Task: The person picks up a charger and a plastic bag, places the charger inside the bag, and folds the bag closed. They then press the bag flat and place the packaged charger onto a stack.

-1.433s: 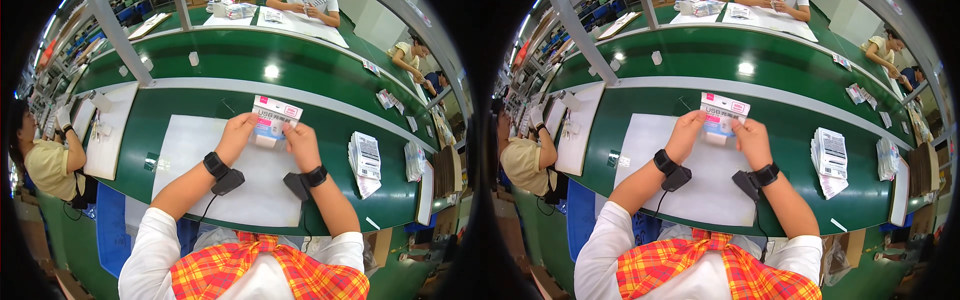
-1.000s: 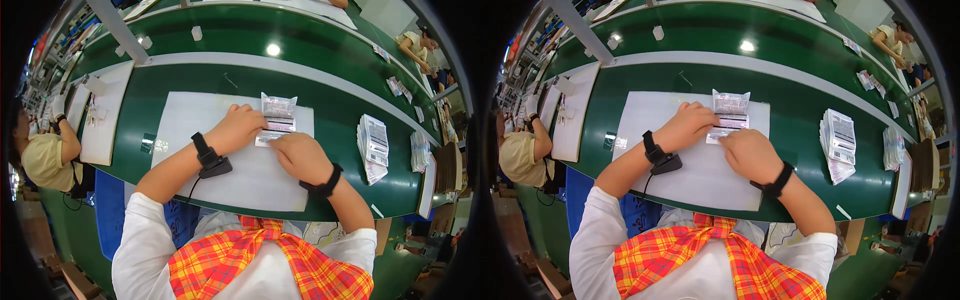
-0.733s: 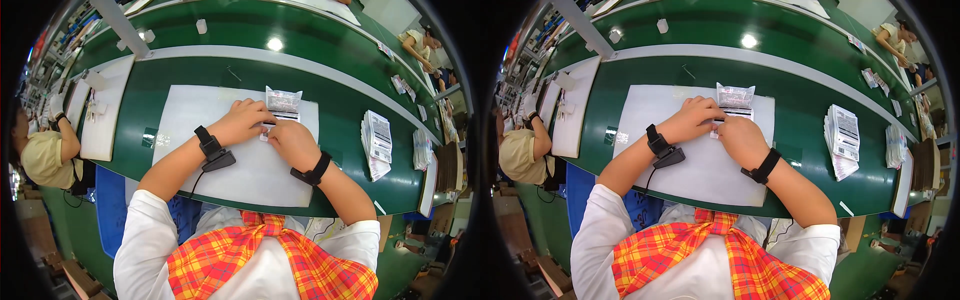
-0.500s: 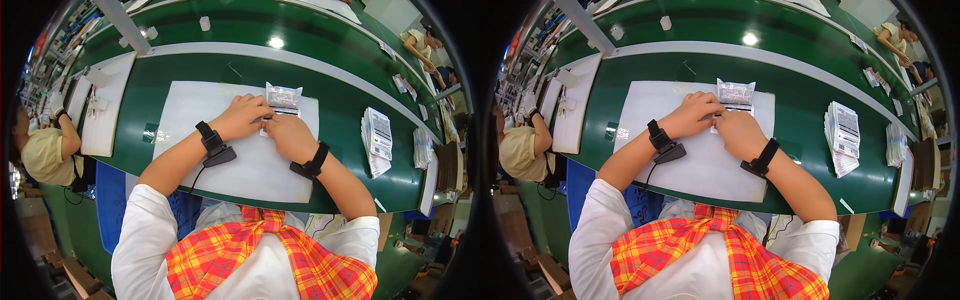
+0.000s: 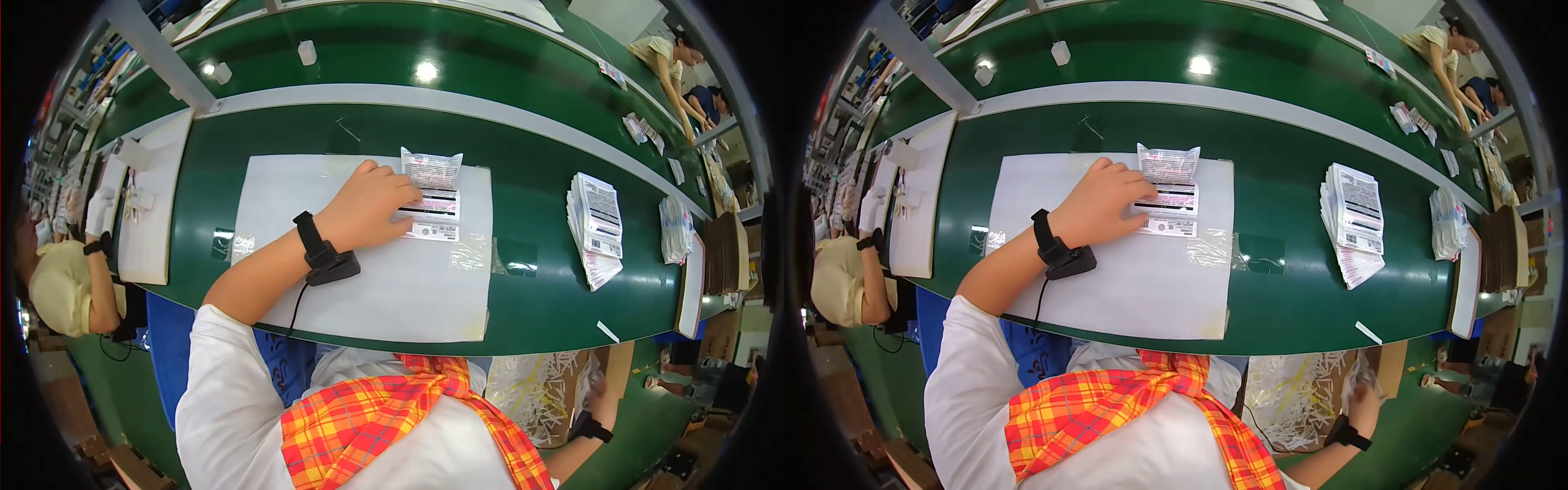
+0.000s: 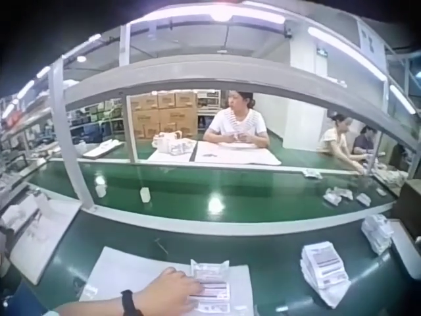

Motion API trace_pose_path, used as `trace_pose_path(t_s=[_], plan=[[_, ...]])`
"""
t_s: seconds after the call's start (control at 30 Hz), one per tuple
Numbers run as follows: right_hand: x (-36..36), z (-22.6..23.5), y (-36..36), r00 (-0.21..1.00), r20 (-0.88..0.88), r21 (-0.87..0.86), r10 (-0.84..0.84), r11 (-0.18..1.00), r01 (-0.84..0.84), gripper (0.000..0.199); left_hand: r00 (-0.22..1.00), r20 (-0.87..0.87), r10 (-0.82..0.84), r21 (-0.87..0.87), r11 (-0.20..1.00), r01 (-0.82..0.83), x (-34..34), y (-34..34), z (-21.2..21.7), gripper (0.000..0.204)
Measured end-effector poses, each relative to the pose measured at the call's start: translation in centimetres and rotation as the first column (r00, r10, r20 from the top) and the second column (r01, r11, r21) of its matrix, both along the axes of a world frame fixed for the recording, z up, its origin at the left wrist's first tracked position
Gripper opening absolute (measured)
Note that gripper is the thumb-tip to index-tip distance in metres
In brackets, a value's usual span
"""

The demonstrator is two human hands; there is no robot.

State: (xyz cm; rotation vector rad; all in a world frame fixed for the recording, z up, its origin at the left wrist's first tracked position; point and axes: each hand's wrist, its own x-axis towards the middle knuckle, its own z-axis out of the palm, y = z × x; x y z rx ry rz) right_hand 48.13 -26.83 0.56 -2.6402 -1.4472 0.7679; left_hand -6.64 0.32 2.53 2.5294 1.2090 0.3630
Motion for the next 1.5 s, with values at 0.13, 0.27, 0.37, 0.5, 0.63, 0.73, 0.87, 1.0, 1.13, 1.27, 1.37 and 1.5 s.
trace_pose_path(t_s=[0.13,0.27,0.37,0.5,0.63,0.73,0.87,1.0,1.13,1.27,1.37,1.5], plan=[[-6.0,4.0,3.7,0.999,-0.031,0.41,0.015,0.912,-0.001,0.023,1.0,-0.019,-0.016,0.193,0.981,0.019,1.3,1.0,-0.5,0.027],[-19.3,8.4,16.9,0.844,-0.138,0.631,0.519,0.703,-0.329,0.029,0.993,-0.12,0.01,0.233,0.972,0.018,0.8,0.2,-1.1,0.026],[-28.4,5.4,24.8,0.661,-0.254,0.555,0.706,0.667,-0.498,0.068,0.992,-0.119,0.041,0.299,0.954,-0.003,0.7,-0.1,-0.9,0.032],[-31.3,2.9,31.3,0.614,-0.019,0.441,0.789,0.558,-0.703,0.08,0.981,-0.14,0.133,0.176,0.978,-0.107,0.0,-0.7,0.9,0.037],[-31.2,3.0,33.9,0.437,0.036,0.404,0.899,0.387,-0.829,0.082,0.992,-0.027,0.121,0.108,0.987,-0.118,-3.4,-1.4,0.0,0.041],[-32.2,3.0,34.9,0.333,0.104,0.601,0.937,0.208,-0.772,0.084,0.997,-0.027,0.07,-0.044,0.997,-0.071,-3.9,0.0,0.4,0.043],[-32.5,3.9,38.4,0.253,-0.052,0.262,0.966,0.258,-0.93,0.077,0.999,-0.029,0.029,-0.168,0.985,-0.033,-4.1,2.3,0.6,0.041],[-25.5,4.6,42.2,0.746,0.503,0.756,0.435,0.196,-0.624,0.06,1.0,0.006,0.019,-0.177,0.984,-0.018,-4.4,2.9,1.4,0.036],[-11.6,7.2,37.7,0.627,0.307,0.393,0.716,0.505,-0.768,0.046,0.999,0.006,0.054,-0.111,0.992,-0.053,-8.9,2.3,2.1,0.033],[-7.7,6.6,30.9,0.671,0.252,0.18,0.697,0.648,-0.74,0.031,0.967,-0.006,0.253,-0.25,0.936,-0.246,-9.8,1.8,3.6,0.031],[-8.3,6.7,30.5,0.653,0.288,0.22,0.7,0.615,-0.757,0.022,0.956,0.04,0.289,-0.295,0.918,-0.265,-8.5,1.9,4.2,0.03],[-15.8,8.0,32.3,0.544,0.25,0.392,0.801,0.43,-0.813,0.01,0.995,0.013,0.097,0.061,0.993,-0.097,-4.9,1.3,4.2,0.03]])
